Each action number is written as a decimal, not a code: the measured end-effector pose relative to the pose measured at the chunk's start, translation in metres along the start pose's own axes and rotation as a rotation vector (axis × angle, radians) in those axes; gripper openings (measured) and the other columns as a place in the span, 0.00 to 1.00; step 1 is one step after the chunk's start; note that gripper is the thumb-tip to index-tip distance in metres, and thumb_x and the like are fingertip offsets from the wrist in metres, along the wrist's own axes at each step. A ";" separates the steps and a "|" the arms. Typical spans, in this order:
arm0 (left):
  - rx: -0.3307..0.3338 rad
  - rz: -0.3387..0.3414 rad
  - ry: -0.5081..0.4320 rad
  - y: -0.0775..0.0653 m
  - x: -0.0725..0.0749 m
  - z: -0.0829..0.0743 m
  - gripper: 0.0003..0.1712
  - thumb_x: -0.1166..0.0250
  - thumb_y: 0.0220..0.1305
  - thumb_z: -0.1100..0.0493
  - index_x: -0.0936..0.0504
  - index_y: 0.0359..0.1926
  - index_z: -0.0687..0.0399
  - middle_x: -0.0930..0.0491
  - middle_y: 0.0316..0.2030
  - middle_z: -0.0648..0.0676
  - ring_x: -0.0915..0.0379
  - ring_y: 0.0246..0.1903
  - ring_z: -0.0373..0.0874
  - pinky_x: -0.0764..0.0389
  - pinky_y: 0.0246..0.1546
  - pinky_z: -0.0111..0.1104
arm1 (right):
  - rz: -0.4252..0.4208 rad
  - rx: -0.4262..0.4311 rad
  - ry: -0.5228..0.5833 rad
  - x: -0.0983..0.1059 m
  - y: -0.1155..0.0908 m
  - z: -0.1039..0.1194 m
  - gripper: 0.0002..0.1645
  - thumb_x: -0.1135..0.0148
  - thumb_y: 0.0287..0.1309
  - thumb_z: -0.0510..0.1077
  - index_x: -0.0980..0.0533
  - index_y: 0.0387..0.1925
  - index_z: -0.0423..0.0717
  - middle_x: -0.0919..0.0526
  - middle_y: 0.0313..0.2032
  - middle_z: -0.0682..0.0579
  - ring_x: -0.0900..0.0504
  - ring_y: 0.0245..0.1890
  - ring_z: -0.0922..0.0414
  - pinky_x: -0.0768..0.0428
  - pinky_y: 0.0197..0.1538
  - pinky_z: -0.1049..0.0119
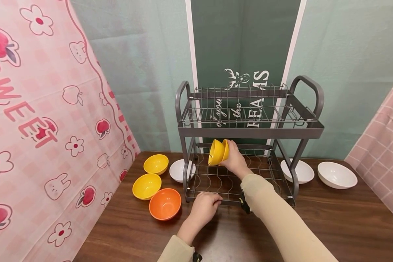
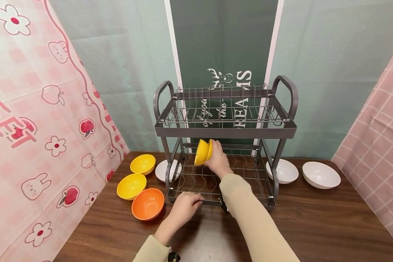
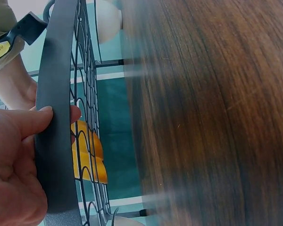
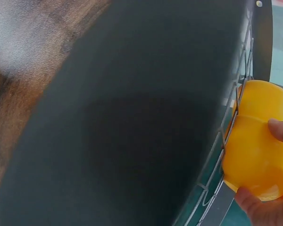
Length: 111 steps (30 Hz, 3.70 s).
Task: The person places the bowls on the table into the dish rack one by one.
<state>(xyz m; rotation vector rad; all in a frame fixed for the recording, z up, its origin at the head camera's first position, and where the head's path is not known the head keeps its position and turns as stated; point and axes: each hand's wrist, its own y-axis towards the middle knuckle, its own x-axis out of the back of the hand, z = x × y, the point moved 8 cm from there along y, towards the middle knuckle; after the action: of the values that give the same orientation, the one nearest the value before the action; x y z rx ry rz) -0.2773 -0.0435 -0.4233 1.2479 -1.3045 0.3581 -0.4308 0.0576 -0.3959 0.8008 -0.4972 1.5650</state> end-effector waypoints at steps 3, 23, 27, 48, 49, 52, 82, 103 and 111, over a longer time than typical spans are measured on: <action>0.005 0.008 0.001 0.000 0.000 0.000 0.03 0.33 0.53 0.58 0.15 0.30 0.44 0.15 0.30 0.41 0.20 0.34 0.36 0.26 0.38 0.29 | -0.005 0.004 0.000 0.000 -0.001 -0.001 0.60 0.28 0.42 0.41 0.56 0.70 0.46 0.56 0.71 0.40 0.36 0.63 0.40 0.36 0.65 0.45; 0.017 0.037 0.002 0.001 0.000 -0.001 0.04 0.34 0.55 0.57 0.14 0.31 0.43 0.15 0.31 0.40 0.20 0.35 0.36 0.25 0.39 0.29 | -0.054 0.054 -0.001 0.005 -0.013 -0.011 0.61 0.30 0.45 0.47 0.60 0.71 0.47 0.57 0.72 0.40 0.44 0.66 0.36 0.42 0.65 0.38; 0.019 0.033 -0.003 0.001 -0.002 0.000 0.04 0.34 0.55 0.58 0.14 0.31 0.43 0.15 0.31 0.40 0.19 0.35 0.36 0.25 0.39 0.29 | -0.034 0.039 0.020 0.007 -0.021 -0.012 0.61 0.31 0.47 0.48 0.61 0.72 0.49 0.59 0.72 0.42 0.46 0.67 0.36 0.44 0.65 0.37; 0.012 0.017 -0.010 -0.002 0.000 -0.001 0.04 0.34 0.54 0.59 0.14 0.31 0.45 0.15 0.31 0.41 0.19 0.34 0.37 0.25 0.39 0.31 | -0.002 0.020 0.041 0.028 -0.077 -0.036 0.58 0.36 0.52 0.52 0.64 0.72 0.51 0.56 0.72 0.41 0.50 0.69 0.37 0.41 0.63 0.37; 0.013 0.018 -0.012 -0.002 0.001 -0.001 0.04 0.34 0.55 0.59 0.14 0.31 0.45 0.15 0.31 0.41 0.19 0.34 0.37 0.25 0.39 0.31 | -0.007 0.024 0.030 0.028 -0.081 -0.037 0.58 0.36 0.52 0.52 0.63 0.72 0.51 0.56 0.72 0.41 0.49 0.69 0.38 0.40 0.64 0.38; 0.018 0.032 -0.016 -0.001 0.000 -0.002 0.04 0.34 0.55 0.59 0.14 0.31 0.45 0.15 0.31 0.41 0.19 0.35 0.37 0.25 0.39 0.31 | -0.021 0.047 -0.017 0.030 -0.094 -0.042 0.57 0.35 0.52 0.53 0.60 0.72 0.49 0.53 0.71 0.40 0.45 0.68 0.38 0.39 0.63 0.39; 0.347 0.026 0.031 -0.086 0.056 0.105 0.34 0.28 0.46 0.49 0.25 0.56 0.54 0.28 0.59 0.59 0.34 0.60 0.57 0.34 0.60 0.52 | -0.191 0.197 -0.415 0.031 -0.173 -0.055 0.41 0.39 0.53 0.59 0.38 0.65 0.50 0.37 0.66 0.44 0.29 0.58 0.40 0.38 0.60 0.37; 0.382 0.227 0.214 -0.101 0.039 0.111 0.32 0.27 0.44 0.50 0.21 0.52 0.56 0.20 0.51 0.56 0.24 0.52 0.51 0.29 0.56 0.52 | -0.205 0.181 -0.449 0.028 -0.183 -0.060 0.37 0.38 0.53 0.57 0.34 0.63 0.49 0.35 0.65 0.43 0.32 0.60 0.42 0.37 0.59 0.41; 0.353 0.231 0.212 -0.102 0.037 0.109 0.22 0.27 0.45 0.53 0.17 0.43 0.55 0.17 0.45 0.53 0.22 0.48 0.49 0.28 0.55 0.51 | -0.209 0.179 -0.456 0.027 -0.185 -0.060 0.34 0.39 0.53 0.57 0.30 0.59 0.48 0.35 0.65 0.43 0.32 0.60 0.42 0.38 0.59 0.41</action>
<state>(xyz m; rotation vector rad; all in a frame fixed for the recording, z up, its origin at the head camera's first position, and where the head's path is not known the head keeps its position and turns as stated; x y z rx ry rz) -0.2407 -0.1873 -0.4645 1.3091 -1.2369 0.8932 -0.2631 0.1486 -0.4407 1.3180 -0.5832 1.2437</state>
